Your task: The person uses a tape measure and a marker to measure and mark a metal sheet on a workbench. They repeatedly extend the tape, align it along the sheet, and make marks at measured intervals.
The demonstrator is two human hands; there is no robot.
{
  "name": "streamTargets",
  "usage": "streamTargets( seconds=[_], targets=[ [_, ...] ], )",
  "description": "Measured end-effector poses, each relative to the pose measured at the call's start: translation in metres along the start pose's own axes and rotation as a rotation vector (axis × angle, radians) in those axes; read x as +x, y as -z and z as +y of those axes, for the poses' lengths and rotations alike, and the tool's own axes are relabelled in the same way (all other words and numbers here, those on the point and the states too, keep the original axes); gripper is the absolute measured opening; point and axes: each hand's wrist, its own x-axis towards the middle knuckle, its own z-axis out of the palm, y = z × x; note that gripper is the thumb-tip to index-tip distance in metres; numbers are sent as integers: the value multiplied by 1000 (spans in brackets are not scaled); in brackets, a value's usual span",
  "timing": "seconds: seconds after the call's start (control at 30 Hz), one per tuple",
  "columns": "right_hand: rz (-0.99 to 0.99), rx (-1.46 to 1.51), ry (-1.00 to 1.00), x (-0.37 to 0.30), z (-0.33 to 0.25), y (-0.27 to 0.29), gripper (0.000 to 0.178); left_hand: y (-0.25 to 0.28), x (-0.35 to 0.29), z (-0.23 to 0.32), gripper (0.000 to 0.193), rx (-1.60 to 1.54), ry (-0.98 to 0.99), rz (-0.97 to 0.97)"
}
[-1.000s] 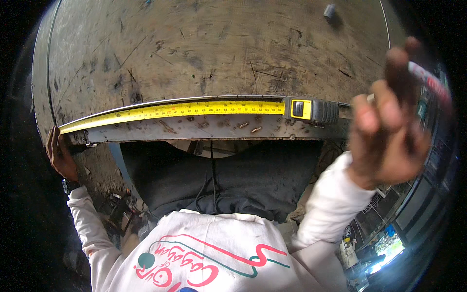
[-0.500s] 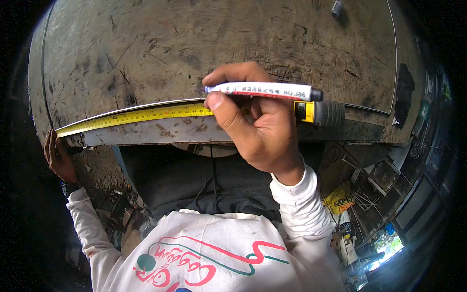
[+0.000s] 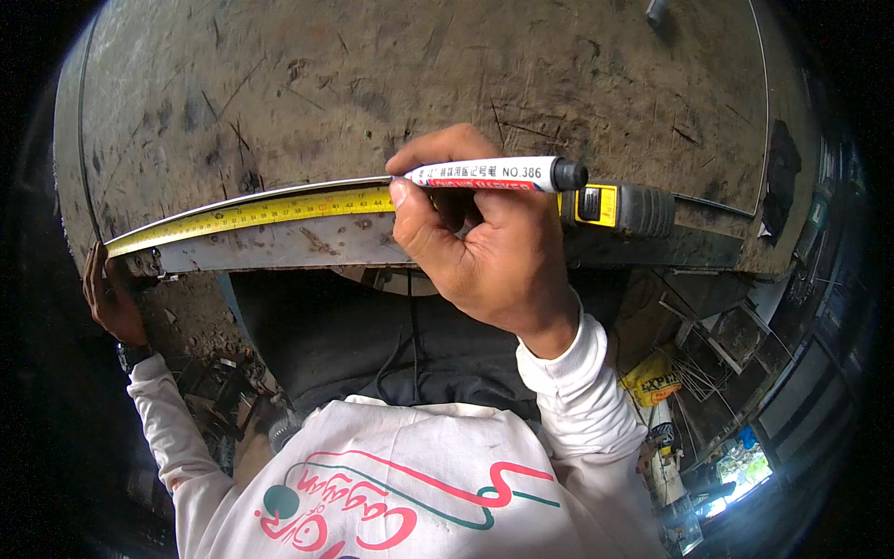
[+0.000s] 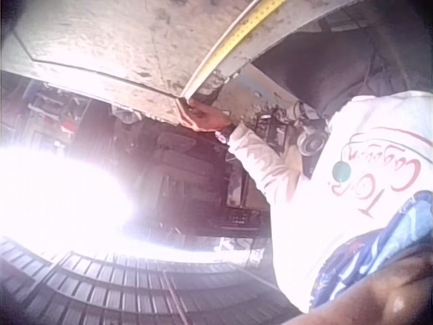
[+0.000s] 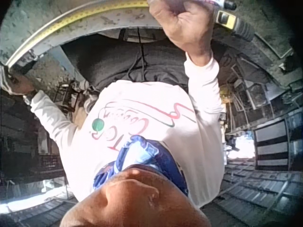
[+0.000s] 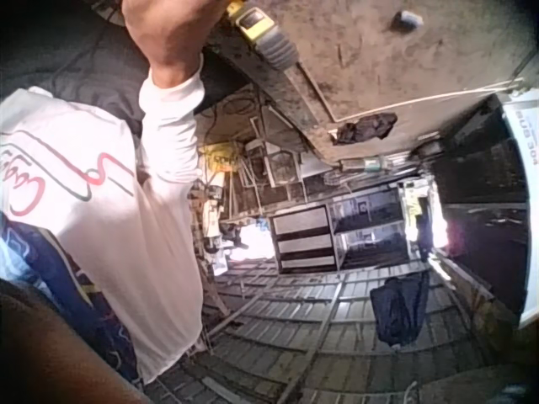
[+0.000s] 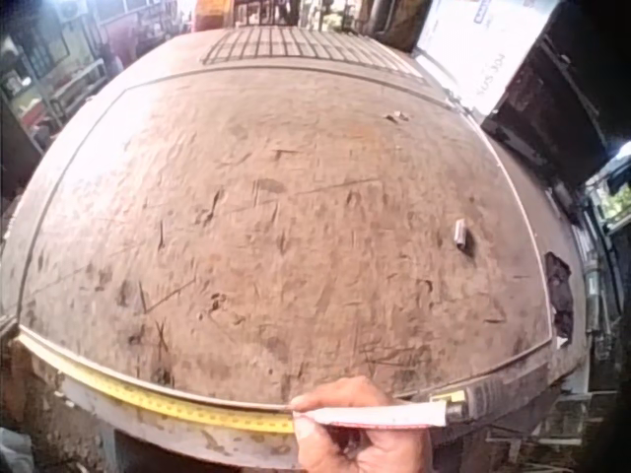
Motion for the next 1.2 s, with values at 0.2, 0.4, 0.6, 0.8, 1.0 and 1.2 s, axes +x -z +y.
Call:
streamTargets(
  seconds=[0.2, 0.4, 0.6, 0.8, 1.0, 1.2],
  targets=[
    [-2, -26, 2, 0, -2, -2, 14, -1, -4, -13, 29, -11, -16, 59],
    [-7, -35, -15, 1, -4, -4, 14, 4, -1, -11, 31, 6, 0, 44],
    [12, -34, -50, 1, -6, -7, 14, 8, 3, -9, 30, -6, -60, 44],
    [7, 14, -37, 3, -9, -4, 13, 12, 3, -12, 30, -7, -36, 30],
    [42, 174, -84, 8, -25, 4, 18, 13, 5, -11, 29, -7, -34, -6],
    [80, 107, 8, 16, -31, 5, 31, 13, 6, -13, 29, 45, -106, -13]
  ],
)
